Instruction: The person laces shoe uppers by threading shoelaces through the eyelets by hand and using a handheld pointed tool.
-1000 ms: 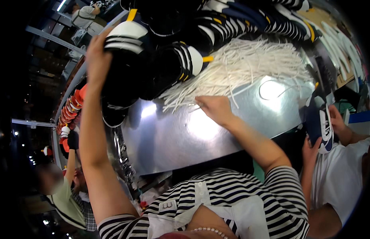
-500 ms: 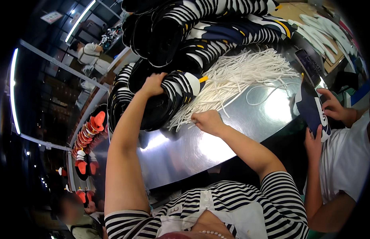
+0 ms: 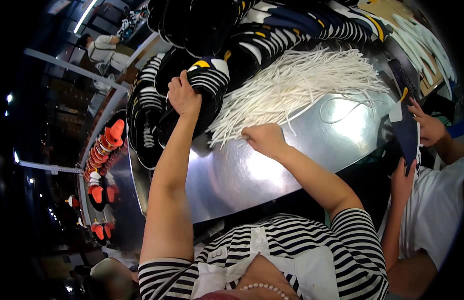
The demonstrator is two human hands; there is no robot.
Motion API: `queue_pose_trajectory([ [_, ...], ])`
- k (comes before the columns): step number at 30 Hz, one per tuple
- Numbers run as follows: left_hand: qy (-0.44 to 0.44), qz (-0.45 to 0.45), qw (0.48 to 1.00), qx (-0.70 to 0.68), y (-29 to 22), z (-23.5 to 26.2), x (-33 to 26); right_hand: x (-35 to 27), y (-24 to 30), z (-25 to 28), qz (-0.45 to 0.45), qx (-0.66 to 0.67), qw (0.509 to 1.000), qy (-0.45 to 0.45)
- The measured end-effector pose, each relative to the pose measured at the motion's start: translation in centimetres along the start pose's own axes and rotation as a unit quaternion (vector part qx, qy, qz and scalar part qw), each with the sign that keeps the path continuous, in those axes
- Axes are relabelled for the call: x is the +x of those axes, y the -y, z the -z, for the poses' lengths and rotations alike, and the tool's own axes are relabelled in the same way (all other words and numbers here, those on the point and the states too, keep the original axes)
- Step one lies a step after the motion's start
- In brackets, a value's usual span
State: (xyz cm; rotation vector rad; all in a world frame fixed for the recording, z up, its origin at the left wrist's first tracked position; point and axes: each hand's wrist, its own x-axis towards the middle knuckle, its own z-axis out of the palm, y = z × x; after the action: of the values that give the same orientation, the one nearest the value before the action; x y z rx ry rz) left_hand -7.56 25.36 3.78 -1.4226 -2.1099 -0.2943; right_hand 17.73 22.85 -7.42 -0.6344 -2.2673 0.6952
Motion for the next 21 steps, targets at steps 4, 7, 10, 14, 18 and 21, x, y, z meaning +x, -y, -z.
queue_pose_trajectory([
  [4,-0.074,-0.163,0.977,-0.112,3.1,1.5,-2.6,-0.2,0.6,1.1,-0.044,0.049,0.998,-0.006],
  [7,-0.087,-0.116,0.98,-0.138,6.1,5.9,-7.1,0.1,2.8,3.3,-0.054,0.072,0.996,-0.012],
  [10,-0.041,0.08,0.985,-0.148,7.6,8.3,-14.0,1.2,6.9,6.9,-0.078,0.162,0.984,-0.008],
  [14,0.029,0.25,0.921,-0.297,8.5,6.3,-20.5,2.2,12.4,12.4,-0.062,0.378,0.924,0.018],
  [18,0.03,0.284,0.934,-0.215,8.9,5.6,-19.9,1.5,14.6,18.4,0.001,0.448,0.89,-0.088],
  [21,-0.108,0.318,0.903,-0.269,8.5,9.7,-18.7,-1.0,14.9,22.3,0.118,0.531,0.836,-0.075],
])
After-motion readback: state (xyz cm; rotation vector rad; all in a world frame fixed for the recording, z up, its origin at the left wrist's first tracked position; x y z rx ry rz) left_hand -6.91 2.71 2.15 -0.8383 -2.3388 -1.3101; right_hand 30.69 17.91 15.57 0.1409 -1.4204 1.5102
